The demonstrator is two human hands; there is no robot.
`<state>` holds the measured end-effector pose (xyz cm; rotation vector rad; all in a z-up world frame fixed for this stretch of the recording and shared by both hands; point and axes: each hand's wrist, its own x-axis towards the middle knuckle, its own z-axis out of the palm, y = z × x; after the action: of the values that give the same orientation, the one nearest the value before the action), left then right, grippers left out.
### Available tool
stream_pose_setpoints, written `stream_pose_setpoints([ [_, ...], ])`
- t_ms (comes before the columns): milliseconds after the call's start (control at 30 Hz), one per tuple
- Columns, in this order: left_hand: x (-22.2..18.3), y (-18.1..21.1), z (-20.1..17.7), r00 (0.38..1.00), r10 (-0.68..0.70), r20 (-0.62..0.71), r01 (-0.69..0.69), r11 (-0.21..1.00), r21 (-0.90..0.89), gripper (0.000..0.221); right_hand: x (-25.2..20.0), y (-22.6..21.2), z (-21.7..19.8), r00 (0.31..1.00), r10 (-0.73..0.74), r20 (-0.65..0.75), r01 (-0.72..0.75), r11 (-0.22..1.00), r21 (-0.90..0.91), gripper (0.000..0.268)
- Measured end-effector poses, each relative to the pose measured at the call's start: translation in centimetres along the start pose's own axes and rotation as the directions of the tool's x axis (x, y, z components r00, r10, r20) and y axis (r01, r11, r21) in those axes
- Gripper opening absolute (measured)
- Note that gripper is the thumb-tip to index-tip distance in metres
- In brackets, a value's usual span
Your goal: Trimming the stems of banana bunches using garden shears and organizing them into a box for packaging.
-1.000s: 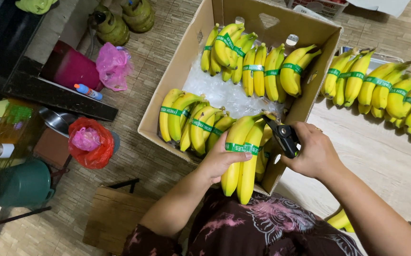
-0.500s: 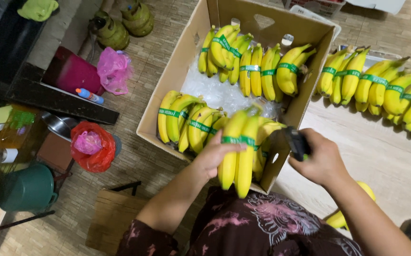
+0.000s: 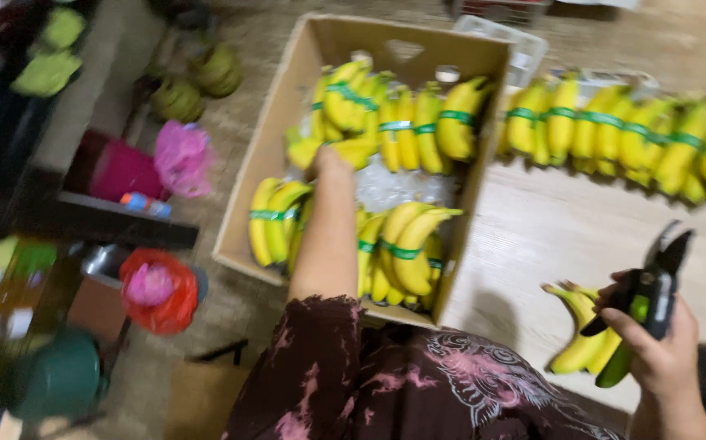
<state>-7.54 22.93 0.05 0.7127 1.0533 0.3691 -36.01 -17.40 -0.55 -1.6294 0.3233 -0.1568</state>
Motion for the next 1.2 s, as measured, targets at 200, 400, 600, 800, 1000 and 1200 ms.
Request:
stream_pose_setpoints([
  [200, -0.5, -0.1, 0.7, 0.993, 0.014, 0.116, -0.02, 0.999, 0.048, 0.035, -4.4, 3.5, -8.7, 0.972, 0.121, -0.203, 0.019, 0.817, 0.576, 0.057],
  [400, -1.8, -0.2, 5.5, 0.977, 0.072, 0.202, -0.074, 0.997, 0.004, 0.029, -9.2, 2.3, -16.0, 0.85, 0.167, -0.5, 0.224, 0.745, 0.629, 0.052],
  [600, -10.8, -8.1, 9.3, 0.772, 0.259, 0.581, -0.381, 0.92, 0.095, 0.062, -12.1, 4.3, -22.1, 0.755, 0.183, -0.629, 0.329, 0.725, 0.605, 0.053],
  [800, -30.0, -42.8, 4.6, 0.241, -0.599, 0.764, -0.361, 0.675, 0.643, 0.051, -15.1, 7.4, -24.7, 0.754, 0.201, -0.625, 0.378, 0.645, 0.664, 0.055],
  [1000, -40.1, -54.5, 3.2, 0.592, -0.626, 0.507, -0.624, 0.042, 0.78, 0.079, -20.6, 10.4, -24.9, 0.681, 0.307, -0.665, 0.314, 0.698, 0.643, 0.056],
  [1200, -43.2, -54.1, 2.8, 0.685, -0.573, 0.451, -0.531, 0.032, 0.847, 0.062, -25.5, 15.5, -26.1, 0.579, 0.418, -0.7, 0.271, 0.711, 0.649, 0.051],
])
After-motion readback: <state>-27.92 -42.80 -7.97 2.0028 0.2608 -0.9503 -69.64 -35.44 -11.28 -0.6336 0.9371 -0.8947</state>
